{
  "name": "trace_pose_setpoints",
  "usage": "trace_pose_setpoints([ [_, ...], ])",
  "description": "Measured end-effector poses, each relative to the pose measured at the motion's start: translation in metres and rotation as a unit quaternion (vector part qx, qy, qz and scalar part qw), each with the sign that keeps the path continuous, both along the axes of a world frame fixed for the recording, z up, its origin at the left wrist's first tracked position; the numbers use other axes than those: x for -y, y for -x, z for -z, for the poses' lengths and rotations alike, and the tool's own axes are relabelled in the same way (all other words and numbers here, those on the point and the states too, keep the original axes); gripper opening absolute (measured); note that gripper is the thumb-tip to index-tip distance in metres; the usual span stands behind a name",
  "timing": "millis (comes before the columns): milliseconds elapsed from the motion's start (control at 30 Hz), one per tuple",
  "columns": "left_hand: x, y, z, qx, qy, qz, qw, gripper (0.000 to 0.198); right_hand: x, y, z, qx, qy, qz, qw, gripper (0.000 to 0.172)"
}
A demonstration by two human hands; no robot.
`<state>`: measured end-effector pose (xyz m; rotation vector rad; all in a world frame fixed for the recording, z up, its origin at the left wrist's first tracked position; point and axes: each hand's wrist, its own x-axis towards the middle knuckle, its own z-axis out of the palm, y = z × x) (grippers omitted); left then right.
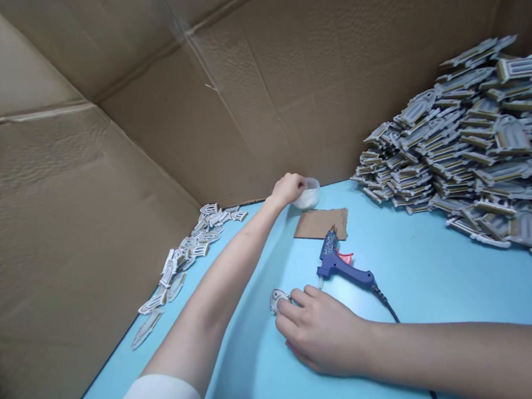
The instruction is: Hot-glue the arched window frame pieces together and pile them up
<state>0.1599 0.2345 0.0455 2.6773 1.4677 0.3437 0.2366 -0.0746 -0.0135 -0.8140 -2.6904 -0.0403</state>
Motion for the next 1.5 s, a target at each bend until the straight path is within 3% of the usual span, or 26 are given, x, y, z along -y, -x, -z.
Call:
trace_pose_setpoints([
  [133, 0.011, 0.004, -0.013, 0.096, -0.025, 0.002, 0.995, 0.021, -0.002, -0.001, -0.001, -0.009, 0.011, -0.008, 1.0, 0.021],
  [233, 0.04, 0.022, -0.015, 0.186, -0.031, 0.027, 0.982, 0.013, -0.003, -0.002, -0.001, -0.014, 0.017, -0.007, 1.0, 0.021],
  [333, 0.091, 0.056, -0.001, 0.27, -0.002, 0.041, 0.962, 0.015, -0.005, -0.003, -0.002, -0.018, 0.039, -0.01, 0.999, 0.023],
  [433, 0.154, 0.1, 0.021, 0.335, 0.057, 0.042, 0.939, 0.028, -0.007, -0.004, -0.003, -0.036, 0.083, -0.014, 0.996, 0.026],
  [500, 0.192, 0.128, 0.033, 0.409, 0.137, 0.046, 0.901, 0.035, -0.008, -0.004, -0.003, -0.049, 0.112, -0.001, 0.992, 0.027],
  [567, 0.22, 0.149, 0.041, 0.454, 0.175, 0.028, 0.873, 0.027, -0.008, -0.003, -0.003, -0.053, 0.128, 0.017, 0.99, 0.028],
  [633, 0.236, 0.161, 0.046, 0.461, 0.181, 0.008, 0.869, 0.019, -0.008, -0.003, -0.002, -0.049, 0.135, 0.021, 0.989, 0.031],
  [733, 0.241, 0.163, 0.051, 0.45, 0.198, -0.009, 0.871, 0.016, -0.008, -0.003, -0.001, -0.042, 0.131, 0.014, 0.99, 0.036],
  [900, 0.234, 0.159, 0.052, 0.408, 0.207, 0.023, 0.889, 0.01, -0.01, -0.006, -0.003, -0.085, 0.127, -0.004, 0.988, 0.037],
  [1133, 0.233, 0.165, 0.05, 0.383, 0.221, 0.067, 0.894, 0.008, -0.015, -0.013, -0.006, -0.166, 0.209, 0.003, 0.964, 0.039],
  [1500, 0.235, 0.164, 0.049, 0.371, 0.213, 0.094, 0.899, 0.005, -0.015, -0.013, -0.004, -0.125, 0.189, -0.003, 0.974, 0.031],
])
